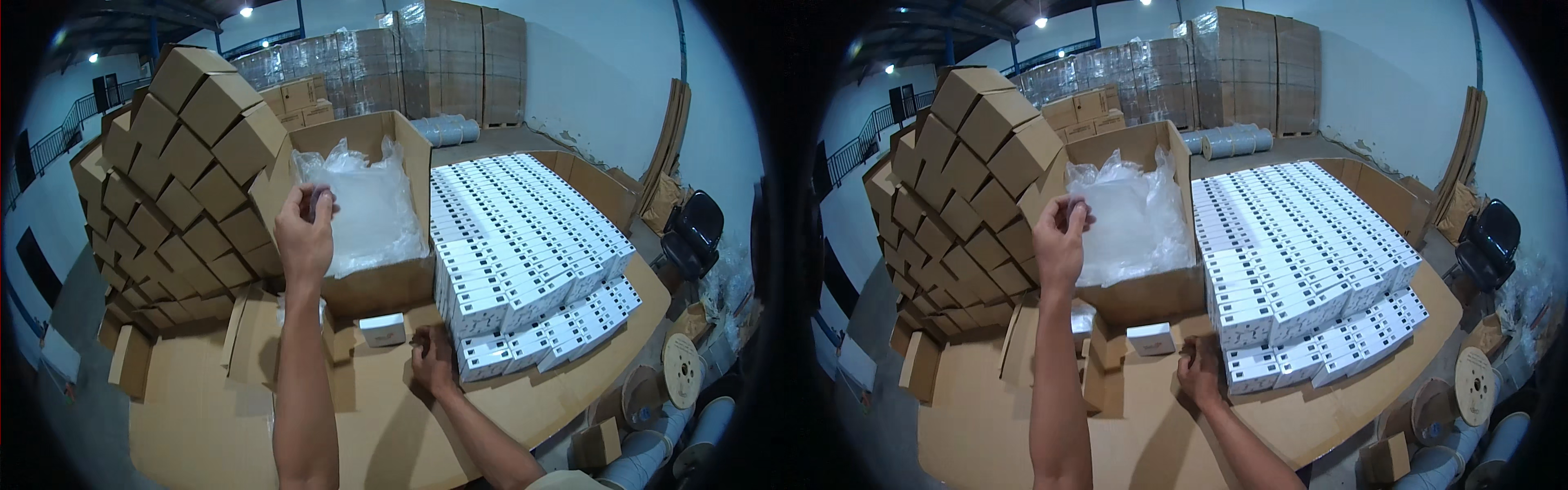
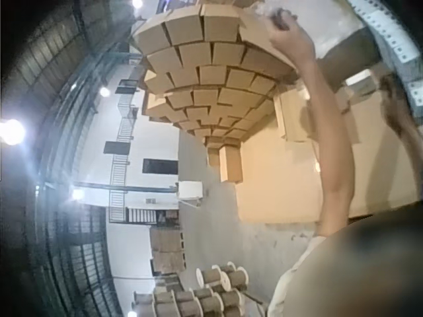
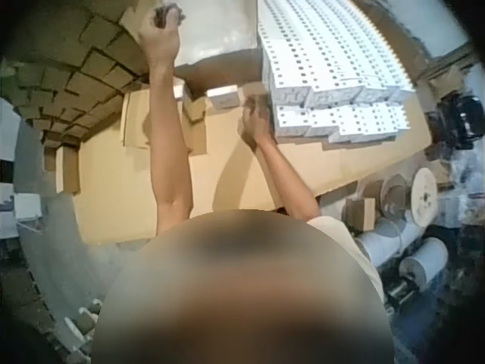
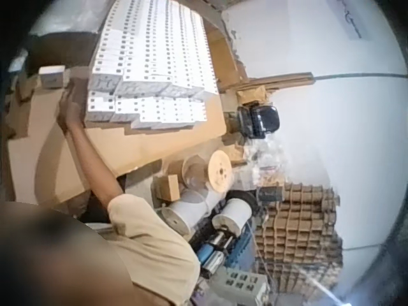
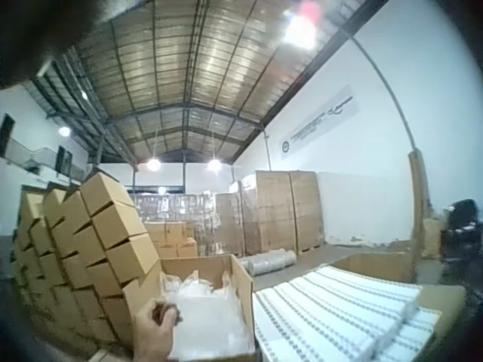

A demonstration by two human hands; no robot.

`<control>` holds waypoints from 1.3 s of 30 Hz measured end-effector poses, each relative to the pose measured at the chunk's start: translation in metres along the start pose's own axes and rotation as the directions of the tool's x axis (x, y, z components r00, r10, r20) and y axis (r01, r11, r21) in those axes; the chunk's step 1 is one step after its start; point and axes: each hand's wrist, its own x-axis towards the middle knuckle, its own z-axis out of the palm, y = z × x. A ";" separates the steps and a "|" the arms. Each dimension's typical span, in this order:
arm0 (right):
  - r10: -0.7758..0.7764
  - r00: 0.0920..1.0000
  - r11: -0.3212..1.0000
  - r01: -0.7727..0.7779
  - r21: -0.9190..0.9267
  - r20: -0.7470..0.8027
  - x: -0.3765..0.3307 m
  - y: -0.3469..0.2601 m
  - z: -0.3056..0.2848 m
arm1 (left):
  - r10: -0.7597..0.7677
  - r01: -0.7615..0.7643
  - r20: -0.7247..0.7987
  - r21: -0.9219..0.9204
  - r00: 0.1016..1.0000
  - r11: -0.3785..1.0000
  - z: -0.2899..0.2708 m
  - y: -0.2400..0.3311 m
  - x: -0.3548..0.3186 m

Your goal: Packing small white electronic device boxes into bubble wrap sleeves and then into smaller cardboard boxes.

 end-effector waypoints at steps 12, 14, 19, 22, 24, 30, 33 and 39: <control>0.198 0.863 0.274 -0.504 0.819 0.465 -0.017 -0.011 -0.029 | -0.538 0.538 -0.008 0.061 0.843 0.841 -0.033 -0.047 -0.242; 0.260 0.844 0.191 -0.521 0.832 0.468 -0.019 -0.031 -0.026 | -0.514 0.512 -0.031 0.153 0.857 0.845 -0.036 -0.072 -0.258; 0.247 0.887 0.844 -0.395 0.363 0.390 -0.016 -0.032 -0.027 | -0.509 0.496 0.032 0.173 0.860 0.851 -0.035 -0.103 -0.263; 0.216 0.904 0.871 -0.349 0.345 0.369 -0.019 -0.032 -0.025 | -0.539 0.506 0.053 0.281 0.841 0.816 -0.035 -0.110 -0.257; 0.249 0.912 0.869 -0.360 0.340 0.327 -0.020 -0.028 -0.022 | -0.490 0.467 0.031 0.257 0.871 0.846 -0.035 -0.119 -0.257; 0.318 0.922 0.901 -0.367 0.233 0.223 -0.019 -0.034 -0.018 | -0.576 0.577 0.026 -0.002 0.817 0.817 -0.034 -0.106 -0.254; 0.306 0.937 0.927 -0.333 0.171 0.167 -0.019 -0.044 -0.018 | -0.583 0.586 0.063 -0.128 0.810 0.800 -0.032 -0.107 -0.256; 0.180 0.978 0.974 -0.191 0.121 0.103 -0.017 -0.046 -0.015 | -0.550 0.550 0.026 -0.034 0.835 0.834 -0.040 -0.117 -0.255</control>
